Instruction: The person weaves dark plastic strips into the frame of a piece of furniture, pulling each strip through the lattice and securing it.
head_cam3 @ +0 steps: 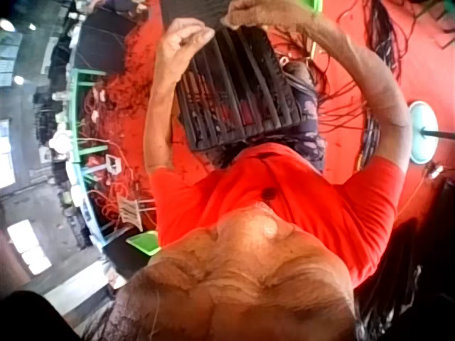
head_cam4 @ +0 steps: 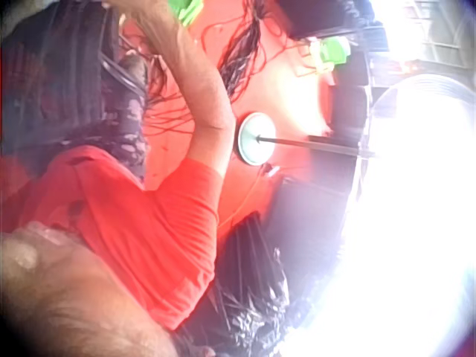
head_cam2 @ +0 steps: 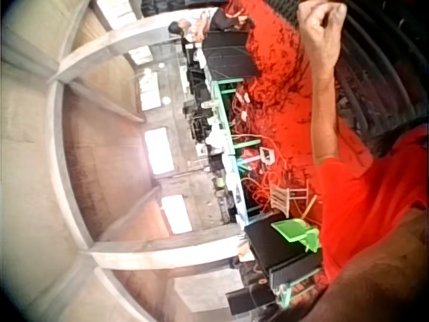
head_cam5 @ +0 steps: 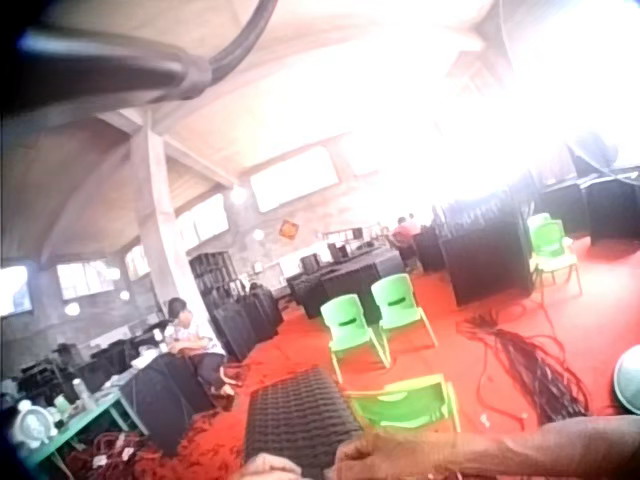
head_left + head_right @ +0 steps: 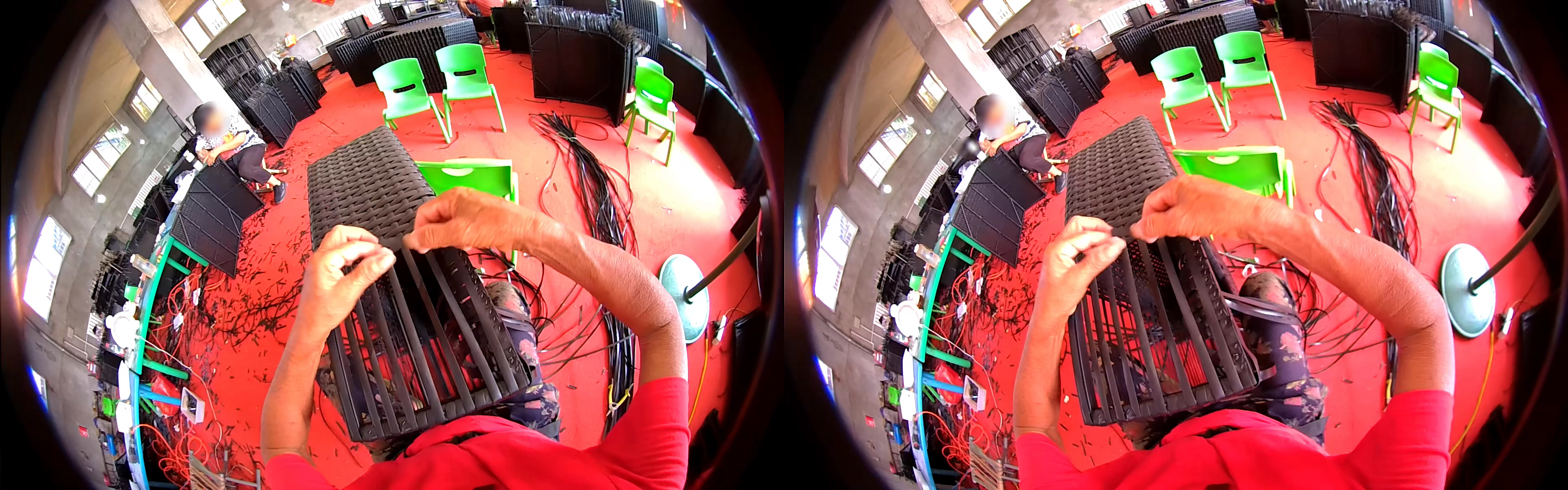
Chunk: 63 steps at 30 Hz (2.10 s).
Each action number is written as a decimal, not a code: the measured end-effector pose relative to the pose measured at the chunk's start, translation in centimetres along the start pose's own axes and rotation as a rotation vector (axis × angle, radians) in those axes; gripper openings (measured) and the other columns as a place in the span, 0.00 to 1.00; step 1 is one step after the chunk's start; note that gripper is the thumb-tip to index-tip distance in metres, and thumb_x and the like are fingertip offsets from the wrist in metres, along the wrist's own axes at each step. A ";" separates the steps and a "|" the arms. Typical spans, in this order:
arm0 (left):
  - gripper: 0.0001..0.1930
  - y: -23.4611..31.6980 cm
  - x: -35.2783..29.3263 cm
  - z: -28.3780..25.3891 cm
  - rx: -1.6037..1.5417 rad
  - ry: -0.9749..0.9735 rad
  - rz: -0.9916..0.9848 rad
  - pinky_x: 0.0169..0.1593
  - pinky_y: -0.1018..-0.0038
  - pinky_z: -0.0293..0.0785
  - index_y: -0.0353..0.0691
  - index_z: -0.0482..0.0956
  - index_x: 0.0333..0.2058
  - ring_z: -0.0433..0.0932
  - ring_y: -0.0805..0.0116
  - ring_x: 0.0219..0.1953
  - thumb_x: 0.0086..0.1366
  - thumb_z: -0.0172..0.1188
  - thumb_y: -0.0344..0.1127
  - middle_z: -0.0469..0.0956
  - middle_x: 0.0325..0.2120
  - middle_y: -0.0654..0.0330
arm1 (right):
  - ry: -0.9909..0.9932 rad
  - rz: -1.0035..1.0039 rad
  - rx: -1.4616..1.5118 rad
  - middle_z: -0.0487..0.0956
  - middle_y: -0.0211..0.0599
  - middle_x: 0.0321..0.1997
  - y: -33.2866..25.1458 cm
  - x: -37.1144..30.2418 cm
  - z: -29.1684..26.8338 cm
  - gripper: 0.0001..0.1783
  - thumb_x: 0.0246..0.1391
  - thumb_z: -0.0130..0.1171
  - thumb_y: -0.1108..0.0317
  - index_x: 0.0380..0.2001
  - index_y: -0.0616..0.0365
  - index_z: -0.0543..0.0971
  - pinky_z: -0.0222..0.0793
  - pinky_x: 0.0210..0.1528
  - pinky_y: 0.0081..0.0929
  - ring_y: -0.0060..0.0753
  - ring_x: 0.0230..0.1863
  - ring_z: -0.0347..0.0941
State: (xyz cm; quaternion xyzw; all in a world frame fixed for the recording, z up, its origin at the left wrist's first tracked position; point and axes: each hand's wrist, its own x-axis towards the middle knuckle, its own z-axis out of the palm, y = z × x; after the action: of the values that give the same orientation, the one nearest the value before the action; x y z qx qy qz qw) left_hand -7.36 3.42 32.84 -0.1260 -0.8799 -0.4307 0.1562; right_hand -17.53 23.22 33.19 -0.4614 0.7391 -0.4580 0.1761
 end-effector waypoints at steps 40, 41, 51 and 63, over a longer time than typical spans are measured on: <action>0.11 0.3 -3.9 -1.1 0.689 -0.040 0.162 0.60 0.61 0.45 0.36 0.77 0.35 0.45 0.49 0.61 0.52 0.57 0.32 0.56 0.56 0.49 | -0.061 0.110 -0.267 0.66 0.31 0.11 -3.8 1.3 3.4 0.13 0.42 0.50 0.62 0.16 0.61 0.72 0.59 0.21 0.27 0.23 0.17 0.63; 0.11 -0.1 -3.6 -0.9 0.686 -0.076 0.163 0.60 0.60 0.45 0.35 0.76 0.36 0.44 0.48 0.61 0.53 0.55 0.31 0.54 0.57 0.49 | -0.052 0.089 -0.301 0.66 0.32 0.12 -3.7 1.4 3.6 0.13 0.42 0.50 0.61 0.16 0.61 0.72 0.59 0.22 0.28 0.24 0.17 0.63; 0.07 -2.4 -3.5 -1.6 0.246 -0.022 -0.013 0.58 0.63 0.48 0.39 0.78 0.29 0.51 0.57 0.59 0.52 0.57 0.34 0.59 0.54 0.50 | -0.020 -0.036 -0.281 0.76 0.40 0.24 -2.5 1.6 4.0 0.14 0.43 0.53 0.59 0.26 0.58 0.77 0.67 0.34 0.29 0.35 0.30 0.73; 0.08 -1.0 -4.1 -1.9 0.440 0.036 0.071 0.60 0.60 0.44 0.43 0.79 0.31 0.47 0.51 0.60 0.50 0.61 0.36 0.57 0.55 0.50 | 0.111 -0.216 -0.395 0.77 0.42 0.28 -2.3 2.4 5.2 0.10 0.45 0.53 0.63 0.30 0.55 0.77 0.68 0.36 0.34 0.42 0.32 0.74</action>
State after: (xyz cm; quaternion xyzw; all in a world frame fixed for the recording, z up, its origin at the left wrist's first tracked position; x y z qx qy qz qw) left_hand -3.66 0.98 31.64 -0.1121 -0.9447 -0.2247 0.2108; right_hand -13.99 18.15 32.81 -0.5375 0.7693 -0.3453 -0.0083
